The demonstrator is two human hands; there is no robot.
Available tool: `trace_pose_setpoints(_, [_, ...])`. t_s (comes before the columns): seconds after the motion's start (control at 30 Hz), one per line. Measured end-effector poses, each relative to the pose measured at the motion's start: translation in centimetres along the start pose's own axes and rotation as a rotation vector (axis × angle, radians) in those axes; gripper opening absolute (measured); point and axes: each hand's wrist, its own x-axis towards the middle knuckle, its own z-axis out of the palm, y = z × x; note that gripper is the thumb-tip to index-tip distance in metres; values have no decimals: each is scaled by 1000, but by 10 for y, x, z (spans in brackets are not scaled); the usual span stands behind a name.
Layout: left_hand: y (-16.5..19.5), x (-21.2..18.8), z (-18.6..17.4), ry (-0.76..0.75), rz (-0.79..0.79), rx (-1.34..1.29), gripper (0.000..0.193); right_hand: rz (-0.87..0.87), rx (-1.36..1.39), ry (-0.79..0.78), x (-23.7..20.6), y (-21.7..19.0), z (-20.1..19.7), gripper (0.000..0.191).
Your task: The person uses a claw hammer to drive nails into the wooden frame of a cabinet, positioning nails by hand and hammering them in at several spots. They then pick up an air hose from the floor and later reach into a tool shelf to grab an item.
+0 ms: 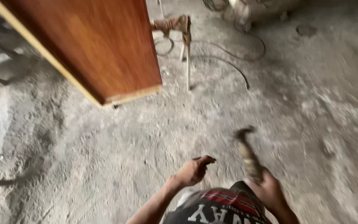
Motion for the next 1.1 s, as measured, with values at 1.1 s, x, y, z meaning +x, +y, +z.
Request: trace_pose_setpoints(1.1, [-403,442,-399,1583,-463,593,20,-824,-46,-775,891,-479,206,49])
